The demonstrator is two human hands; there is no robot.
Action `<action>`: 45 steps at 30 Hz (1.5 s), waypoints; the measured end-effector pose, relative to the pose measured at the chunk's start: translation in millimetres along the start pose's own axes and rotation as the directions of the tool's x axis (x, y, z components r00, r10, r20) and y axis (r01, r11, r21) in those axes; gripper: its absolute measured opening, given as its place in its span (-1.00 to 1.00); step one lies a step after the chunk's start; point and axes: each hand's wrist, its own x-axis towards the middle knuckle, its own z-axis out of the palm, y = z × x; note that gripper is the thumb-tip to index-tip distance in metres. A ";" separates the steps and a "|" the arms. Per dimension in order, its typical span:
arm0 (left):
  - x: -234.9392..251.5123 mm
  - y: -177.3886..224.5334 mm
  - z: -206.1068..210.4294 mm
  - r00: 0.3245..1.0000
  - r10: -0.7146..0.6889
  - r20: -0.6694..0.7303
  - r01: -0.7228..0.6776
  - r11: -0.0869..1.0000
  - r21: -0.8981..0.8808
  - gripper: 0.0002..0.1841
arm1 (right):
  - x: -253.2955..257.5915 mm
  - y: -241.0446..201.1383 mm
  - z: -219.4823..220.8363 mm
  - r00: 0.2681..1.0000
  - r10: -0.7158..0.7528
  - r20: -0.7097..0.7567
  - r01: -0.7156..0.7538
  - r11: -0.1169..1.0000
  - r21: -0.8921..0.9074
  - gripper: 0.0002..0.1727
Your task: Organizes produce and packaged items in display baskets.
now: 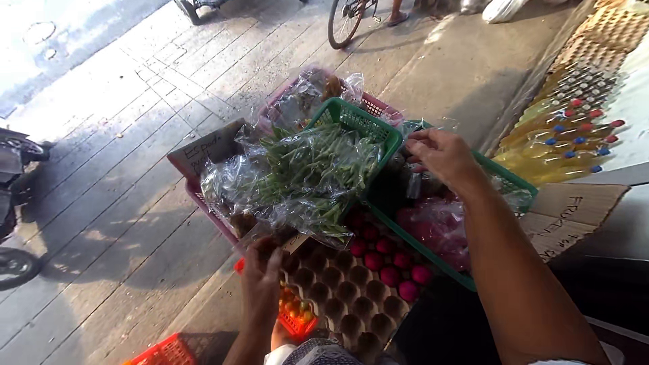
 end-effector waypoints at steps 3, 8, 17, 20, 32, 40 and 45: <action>33.1 17.0 6.9 0.976 -0.203 0.073 0.214 0.957 -0.195 -0.53 | 28.0 -10.6 24.8 0.998 0.017 0.057 -0.018 0.999 0.026 -0.43; 57.2 16.7 32.5 0.952 -0.274 0.135 0.301 0.917 -0.263 -0.72 | 54.7 -16.0 43.1 0.998 0.003 0.057 0.011 0.966 -0.257 -0.54; 50.3 35.6 14.1 0.972 -0.211 0.102 0.230 0.943 -0.242 -0.51 | -26.5 -26.5 10.4 0.976 -0.061 -0.207 0.018 0.979 -0.203 -0.55; 37.4 55.0 -5.0 0.983 0.006 0.181 0.032 0.979 -0.201 -0.55 | -123.6 -21.4 -9.0 0.950 -0.015 -0.311 -0.002 0.999 -0.053 -0.59; -20.7 8.5 -69.7 0.768 -0.114 0.630 -0.111 0.945 0.306 -0.59 | -436.6 17.6 143.1 0.741 0.555 -0.378 -0.406 0.819 0.406 -0.64; -3.4 -16.6 -60.4 0.765 -0.073 0.640 -0.266 0.869 0.417 -0.64 | -427.1 44.8 227.3 0.612 0.661 -0.434 -0.304 0.703 0.643 -0.65; 1.8 -15.0 -68.1 0.721 -0.077 0.689 -0.204 0.926 0.317 -0.66 | -430.7 33.3 207.7 0.689 0.678 -0.257 -0.513 0.706 0.489 -0.38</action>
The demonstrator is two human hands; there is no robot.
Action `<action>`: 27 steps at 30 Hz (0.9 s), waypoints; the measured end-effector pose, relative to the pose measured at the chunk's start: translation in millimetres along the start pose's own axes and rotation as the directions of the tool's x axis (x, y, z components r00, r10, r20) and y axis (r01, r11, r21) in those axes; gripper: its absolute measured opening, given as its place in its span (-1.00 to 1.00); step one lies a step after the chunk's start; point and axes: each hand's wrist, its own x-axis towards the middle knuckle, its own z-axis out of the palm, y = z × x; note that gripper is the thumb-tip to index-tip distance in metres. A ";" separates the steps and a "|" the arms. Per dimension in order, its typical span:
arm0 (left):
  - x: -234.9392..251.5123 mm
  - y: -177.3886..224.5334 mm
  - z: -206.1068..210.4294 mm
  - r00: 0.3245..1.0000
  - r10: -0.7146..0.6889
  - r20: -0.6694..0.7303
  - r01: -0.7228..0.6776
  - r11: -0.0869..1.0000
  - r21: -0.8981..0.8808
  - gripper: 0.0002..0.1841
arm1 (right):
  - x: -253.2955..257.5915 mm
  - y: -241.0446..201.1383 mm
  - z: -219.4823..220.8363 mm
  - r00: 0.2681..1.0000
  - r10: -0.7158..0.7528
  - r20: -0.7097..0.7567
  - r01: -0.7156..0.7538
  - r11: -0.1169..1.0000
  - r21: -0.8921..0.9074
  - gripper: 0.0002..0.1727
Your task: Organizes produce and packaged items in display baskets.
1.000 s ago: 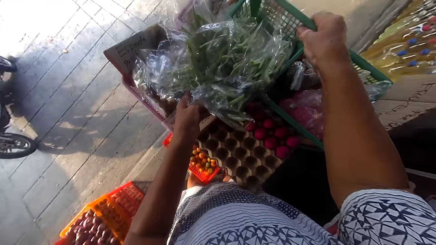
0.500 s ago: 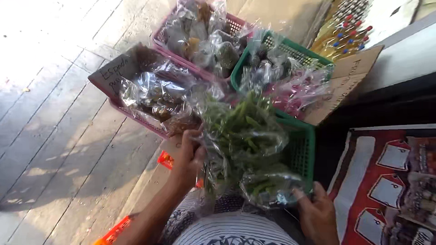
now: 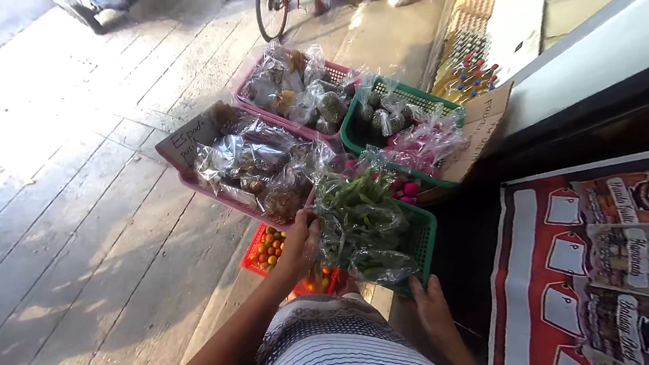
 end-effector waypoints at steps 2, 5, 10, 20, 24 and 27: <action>2.3 -6.0 -10.8 1.000 -0.003 0.019 0.005 0.996 -0.092 -0.66 | 8.1 -9.4 -29.3 0.991 0.032 0.128 0.003 0.965 -0.262 -0.40; 5.1 -8.8 -33.7 0.997 0.029 0.067 -0.026 0.998 -0.051 -0.68 | 28.2 -52.7 -74.0 0.966 -0.188 0.180 0.252 0.848 -0.467 -0.59; 21.8 -0.6 -65.1 0.917 0.396 -0.046 -0.350 0.854 0.386 -0.75 | 108.8 -179.5 -56.3 0.776 -0.594 0.212 0.620 0.658 -0.427 -0.69; 114.2 79.2 -96.8 0.861 0.425 -0.280 -0.215 0.802 0.557 -0.76 | 306.4 -341.7 176.1 0.668 -0.564 0.486 0.737 0.406 -0.541 0.01; 146.3 85.0 -86.7 0.907 0.365 -0.210 -0.193 0.804 0.563 -0.78 | 315.1 -350.6 222.2 0.732 -0.497 0.466 0.668 0.394 -0.631 0.21; 167.6 80.8 -81.3 0.936 0.325 -0.136 -0.203 0.812 0.548 -0.79 | 317.3 -350.9 223.2 0.738 -0.506 0.446 0.662 0.414 -0.625 0.12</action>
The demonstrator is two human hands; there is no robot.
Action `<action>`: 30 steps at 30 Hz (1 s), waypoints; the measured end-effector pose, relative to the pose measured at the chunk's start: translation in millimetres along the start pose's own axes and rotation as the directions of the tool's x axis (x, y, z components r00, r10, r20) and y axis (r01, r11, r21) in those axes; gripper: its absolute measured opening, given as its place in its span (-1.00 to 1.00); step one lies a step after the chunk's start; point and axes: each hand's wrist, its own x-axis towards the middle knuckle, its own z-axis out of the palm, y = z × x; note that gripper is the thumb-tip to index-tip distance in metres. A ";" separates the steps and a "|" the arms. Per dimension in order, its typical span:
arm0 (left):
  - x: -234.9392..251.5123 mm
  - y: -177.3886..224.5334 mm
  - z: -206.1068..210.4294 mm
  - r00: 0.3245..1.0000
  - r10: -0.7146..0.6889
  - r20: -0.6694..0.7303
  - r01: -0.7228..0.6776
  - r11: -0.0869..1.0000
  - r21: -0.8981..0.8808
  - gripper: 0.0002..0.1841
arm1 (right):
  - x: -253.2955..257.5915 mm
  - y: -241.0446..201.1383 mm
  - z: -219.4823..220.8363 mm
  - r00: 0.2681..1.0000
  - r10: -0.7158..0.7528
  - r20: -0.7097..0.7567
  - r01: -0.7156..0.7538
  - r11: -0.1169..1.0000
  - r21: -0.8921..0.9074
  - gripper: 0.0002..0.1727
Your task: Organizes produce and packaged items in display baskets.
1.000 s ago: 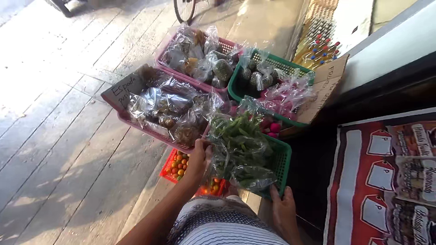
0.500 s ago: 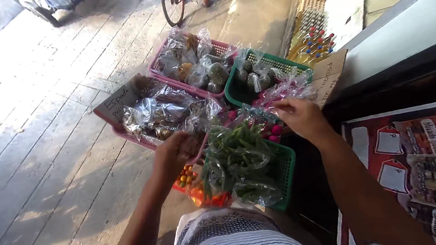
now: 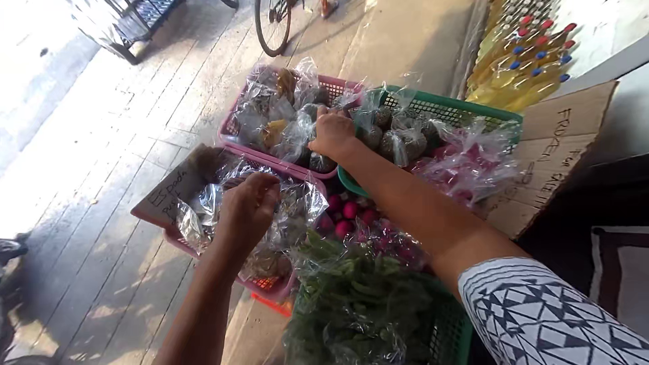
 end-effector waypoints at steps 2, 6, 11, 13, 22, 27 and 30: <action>16.6 0.4 7.8 0.999 0.010 0.048 -0.010 1.000 0.002 -0.81 | -0.5 9.6 -6.1 1.000 -0.016 0.007 0.016 0.999 0.039 0.04; 68.0 -5.0 23.6 0.995 0.027 0.095 -0.024 0.999 -0.027 -0.76 | 5.5 40.0 -28.4 0.999 -0.036 0.016 0.030 0.953 0.302 -0.04; 140.9 -9.7 43.7 0.985 0.103 0.136 -0.114 0.990 0.079 -0.66 | -24.9 75.3 -88.2 1.000 -0.030 0.001 0.017 0.597 0.802 -0.26; 168.0 -11.6 55.8 0.972 0.158 0.176 -0.178 0.978 0.104 -0.60 | -43.8 88.5 -107.6 0.996 -0.087 0.007 0.048 0.615 0.787 -0.29; 231.7 -18.6 97.5 0.916 -0.063 0.397 -0.118 0.902 0.416 -0.04 | -60.6 114.8 -39.3 0.965 -0.159 0.206 0.125 0.978 0.167 -0.15; 239.3 -20.8 101.0 0.926 -0.063 0.372 -0.131 0.871 0.473 -0.10 | -63.9 111.9 18.2 0.997 -0.075 0.032 0.075 0.997 0.018 -0.14; 236.7 -24.9 93.3 0.940 0.034 0.341 -0.221 0.819 0.529 -0.23 | -74.1 99.8 5.5 1.000 0.021 0.007 -0.020 0.996 -0.082 -0.11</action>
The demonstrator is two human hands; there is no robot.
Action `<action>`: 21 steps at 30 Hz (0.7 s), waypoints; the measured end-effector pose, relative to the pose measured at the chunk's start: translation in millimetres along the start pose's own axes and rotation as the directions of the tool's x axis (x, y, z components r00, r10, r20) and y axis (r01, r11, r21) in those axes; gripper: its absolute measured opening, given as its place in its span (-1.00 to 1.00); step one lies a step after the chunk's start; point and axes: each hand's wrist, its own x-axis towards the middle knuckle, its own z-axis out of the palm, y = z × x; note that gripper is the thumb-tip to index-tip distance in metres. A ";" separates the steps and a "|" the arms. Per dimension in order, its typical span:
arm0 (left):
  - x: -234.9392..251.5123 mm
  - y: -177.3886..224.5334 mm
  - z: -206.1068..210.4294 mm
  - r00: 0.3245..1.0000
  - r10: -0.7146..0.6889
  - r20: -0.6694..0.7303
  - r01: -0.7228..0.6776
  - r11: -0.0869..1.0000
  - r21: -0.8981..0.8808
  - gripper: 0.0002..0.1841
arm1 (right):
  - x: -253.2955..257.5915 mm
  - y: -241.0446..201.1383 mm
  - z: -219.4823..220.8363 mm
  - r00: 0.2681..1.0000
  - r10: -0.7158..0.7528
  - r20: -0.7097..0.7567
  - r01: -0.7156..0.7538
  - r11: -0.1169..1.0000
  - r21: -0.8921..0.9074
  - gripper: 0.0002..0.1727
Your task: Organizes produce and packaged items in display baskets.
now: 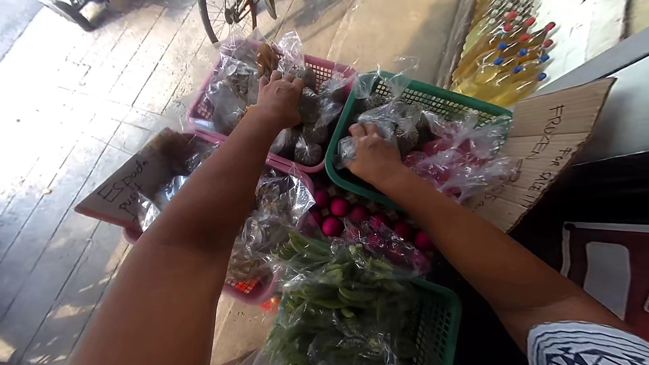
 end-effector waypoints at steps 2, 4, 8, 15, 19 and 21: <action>-6.7 -2.9 -3.3 0.999 0.021 -0.043 -0.020 0.999 0.028 -0.28 | -2.8 -4.5 -13.8 0.999 0.052 -0.009 -0.051 0.998 0.049 -0.11; -14.7 -3.4 -8.2 0.994 0.028 -0.104 -0.028 1.000 0.001 -0.28 | 0.3 -3.4 -16.2 0.999 0.044 -0.005 -0.043 0.982 0.183 -0.21; -47.1 16.6 -39.8 0.969 -0.024 -0.248 -0.033 0.975 -0.220 -0.27 | 11.8 17.1 -25.0 0.959 -0.022 0.284 -0.175 0.742 0.647 -0.26; -85.0 113.3 -44.0 0.885 0.396 -0.244 -0.463 0.696 -0.549 -0.22 | -18.5 90.5 -91.5 0.949 0.017 0.315 -0.294 0.409 0.864 -0.40; -70.0 157.4 0.6 0.905 0.426 -0.018 -0.411 0.861 -0.299 -0.37 | -29.3 103.5 -95.7 0.951 0.172 0.257 -0.309 0.504 0.806 -0.52; -62.2 166.5 15.8 0.912 0.408 0.047 -0.388 0.894 -0.224 -0.48 | -31.1 99.9 -92.1 0.965 0.180 0.189 -0.260 0.593 0.762 -0.58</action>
